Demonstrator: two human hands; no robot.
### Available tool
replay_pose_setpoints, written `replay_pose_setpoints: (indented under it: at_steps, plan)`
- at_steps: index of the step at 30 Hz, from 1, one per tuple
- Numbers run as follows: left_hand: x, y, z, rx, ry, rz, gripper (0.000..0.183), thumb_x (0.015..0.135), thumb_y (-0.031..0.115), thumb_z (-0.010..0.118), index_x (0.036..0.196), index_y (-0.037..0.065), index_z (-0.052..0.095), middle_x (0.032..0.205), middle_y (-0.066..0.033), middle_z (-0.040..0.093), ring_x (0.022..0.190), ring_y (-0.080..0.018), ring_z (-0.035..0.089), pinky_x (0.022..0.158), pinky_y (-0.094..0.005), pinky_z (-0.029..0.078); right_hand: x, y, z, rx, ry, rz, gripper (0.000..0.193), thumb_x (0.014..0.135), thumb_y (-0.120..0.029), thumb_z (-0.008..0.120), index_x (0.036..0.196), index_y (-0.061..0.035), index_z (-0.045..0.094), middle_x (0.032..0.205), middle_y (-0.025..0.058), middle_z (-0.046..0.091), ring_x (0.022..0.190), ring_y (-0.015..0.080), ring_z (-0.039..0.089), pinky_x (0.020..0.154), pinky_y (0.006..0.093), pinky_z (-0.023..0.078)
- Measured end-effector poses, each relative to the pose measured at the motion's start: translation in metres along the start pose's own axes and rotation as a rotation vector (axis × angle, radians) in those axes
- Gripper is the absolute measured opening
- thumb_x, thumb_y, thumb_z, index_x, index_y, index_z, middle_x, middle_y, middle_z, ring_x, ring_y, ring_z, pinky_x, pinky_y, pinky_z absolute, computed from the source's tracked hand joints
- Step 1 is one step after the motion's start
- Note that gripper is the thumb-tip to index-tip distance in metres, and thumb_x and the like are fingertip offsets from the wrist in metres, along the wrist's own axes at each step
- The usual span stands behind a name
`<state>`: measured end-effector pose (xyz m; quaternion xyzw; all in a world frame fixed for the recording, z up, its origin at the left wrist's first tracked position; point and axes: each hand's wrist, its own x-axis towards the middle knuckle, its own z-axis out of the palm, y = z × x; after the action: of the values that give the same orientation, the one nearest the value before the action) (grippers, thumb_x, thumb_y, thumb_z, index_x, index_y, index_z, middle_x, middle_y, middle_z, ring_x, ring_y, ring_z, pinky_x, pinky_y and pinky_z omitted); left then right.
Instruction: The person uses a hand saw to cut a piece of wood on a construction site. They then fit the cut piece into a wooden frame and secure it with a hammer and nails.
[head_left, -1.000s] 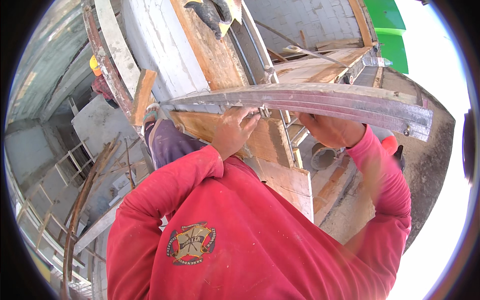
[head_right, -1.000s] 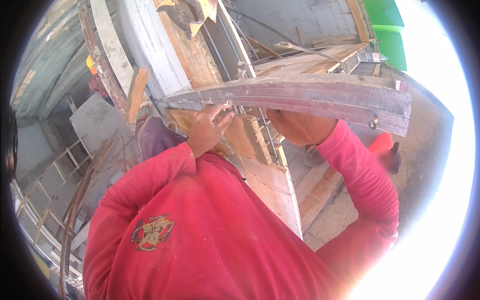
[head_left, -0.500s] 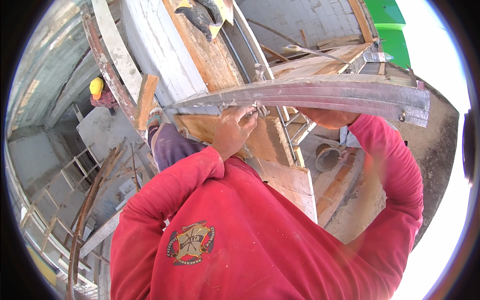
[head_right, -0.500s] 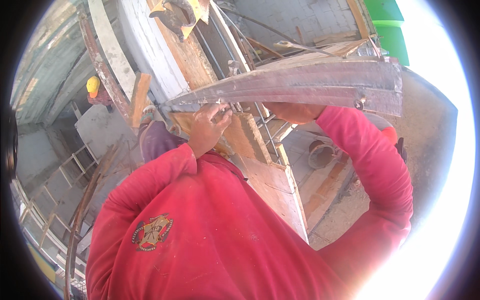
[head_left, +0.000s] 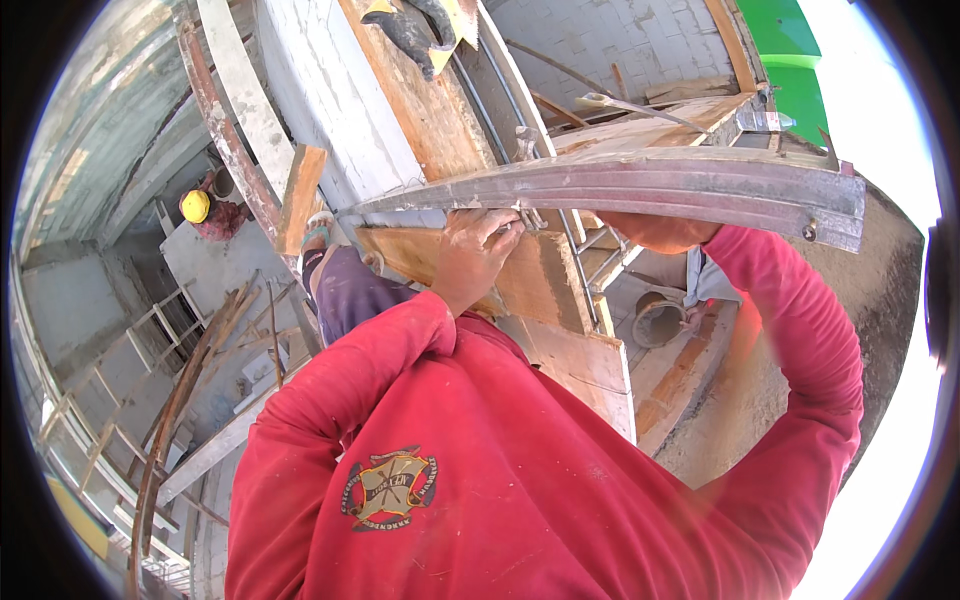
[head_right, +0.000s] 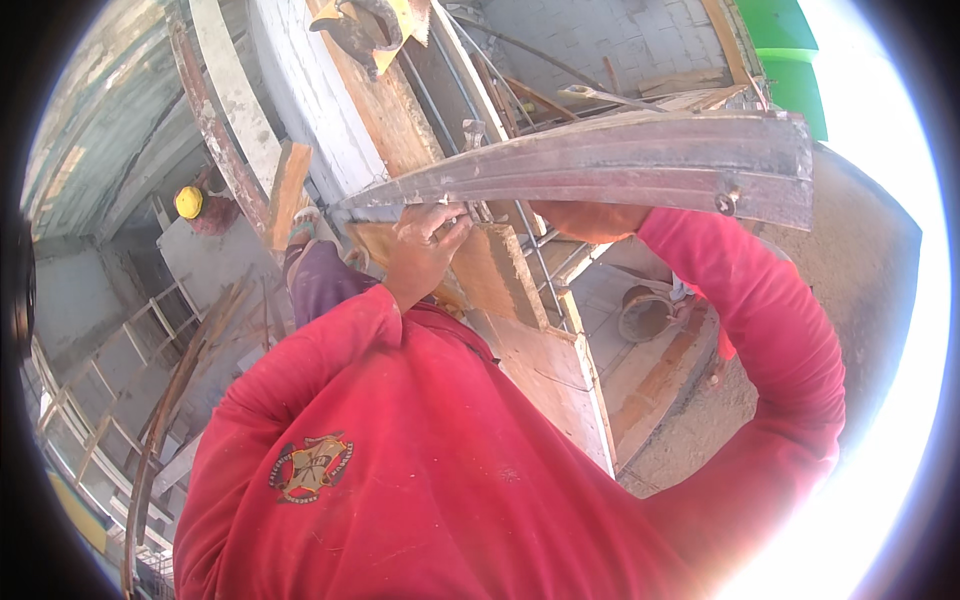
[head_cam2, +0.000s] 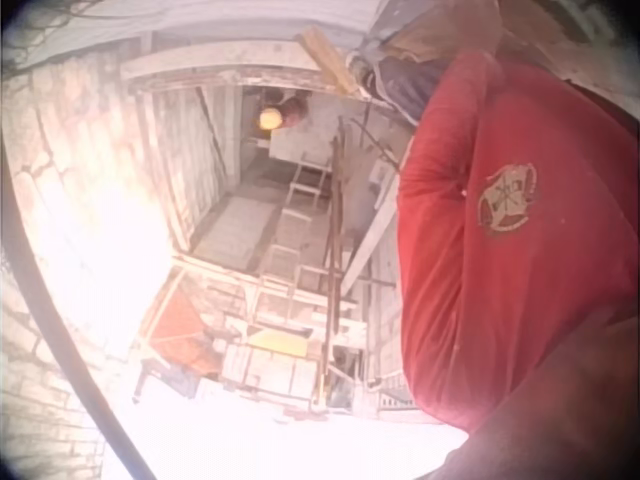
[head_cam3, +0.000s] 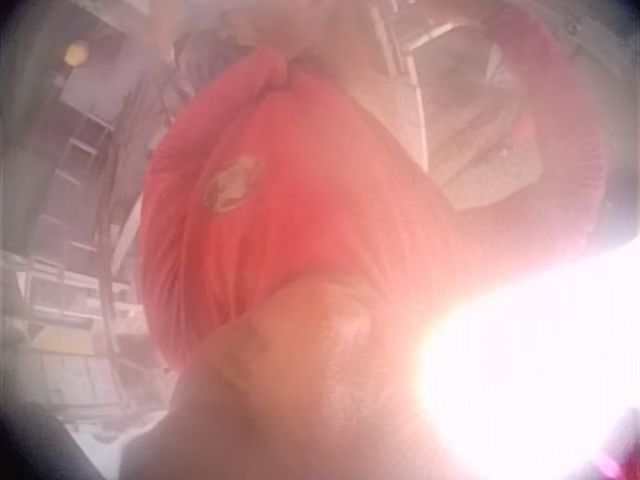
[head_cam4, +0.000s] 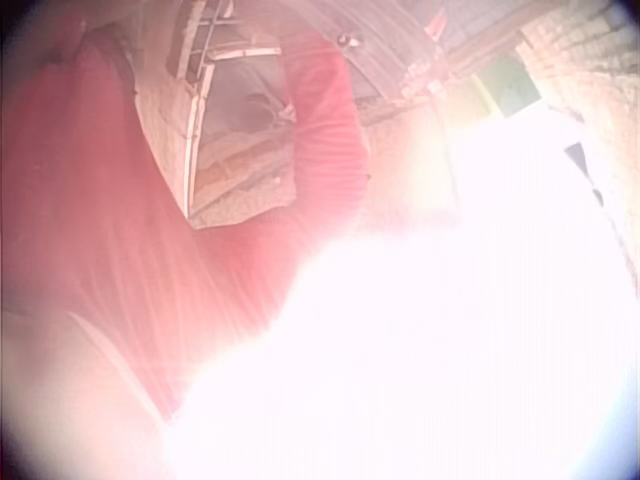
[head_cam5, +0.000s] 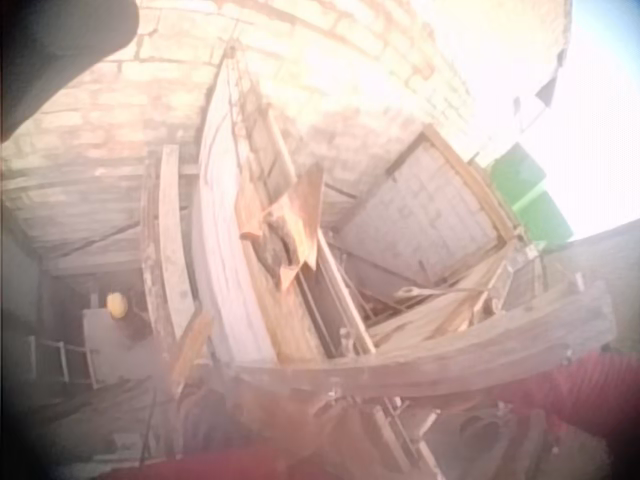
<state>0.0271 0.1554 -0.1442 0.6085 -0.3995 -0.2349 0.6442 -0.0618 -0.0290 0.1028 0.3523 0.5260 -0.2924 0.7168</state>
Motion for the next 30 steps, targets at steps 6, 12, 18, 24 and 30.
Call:
replay_pose_setpoints:
  at_steps: [6,12,18,24,30]
  plan:
    - [-0.003,-0.006,0.001,-0.079,-0.11,-0.126,0.022,0.097,0.023,0.076,0.112,0.007,0.077,0.113,-0.0126,0.077,0.106,-0.0329,0.072,0.094,-0.0426,0.054,0.026,-0.059,0.006,0.03,0.14,0.757,0.065,0.111,-0.051,0.048,0.166,-0.018,0.039,0.173,0.001,0.036,0.159,0.0185,0.03,0.136,0.0372,0.014]
    - [-0.002,-0.005,0.001,-0.085,-0.057,-0.05,0.017,0.094,0.019,0.079,0.106,0.007,0.076,0.103,-0.0123,0.078,0.099,-0.0321,0.072,0.092,-0.0434,0.053,0.01,-0.03,0.008,0.14,0.171,0.231,0.05,0.111,-0.035,0.051,0.156,-0.0153,0.053,0.158,0.0121,0.055,0.145,0.0229,0.052,0.124,0.0396,0.039]
    - [0.001,-0.01,-0.003,-0.038,-0.065,0.046,0.021,0.095,0.021,0.079,0.111,0.006,0.078,0.105,-0.0128,0.077,0.1,-0.0327,0.072,0.09,-0.0429,0.055,-0.015,0.046,-0.03,2.36,-0.064,0.764,0.042,0.107,-0.024,0.057,0.146,-0.0075,0.061,0.145,0.025,0.061,0.128,0.0395,0.06,0.105,0.0448,0.048]
    - [-0.004,-0.016,-0.001,-0.036,-0.1,-0.039,0.021,0.094,0.022,0.078,0.109,0.008,0.079,0.108,-0.0121,0.078,0.103,-0.0319,0.072,0.096,-0.0429,0.052,-0.013,0.038,-0.085,2.718,0.144,1.322,0.044,0.107,-0.018,0.059,0.143,0.0071,0.057,0.131,0.0317,0.068,0.116,0.0504,0.067,0.097,0.0495,0.053]
    - [-0.004,-0.019,0.0,0.024,-0.06,0.073,0.022,0.092,0.02,0.08,0.111,0.008,0.079,0.109,-0.0138,0.078,0.104,-0.0325,0.072,0.096,-0.0436,0.053,-0.001,0.025,-0.127,2.79,0.191,1.59,0.047,0.109,-0.017,0.057,0.148,0.0088,0.052,0.135,0.0355,0.064,0.125,0.0503,0.064,0.106,0.0466,0.052]
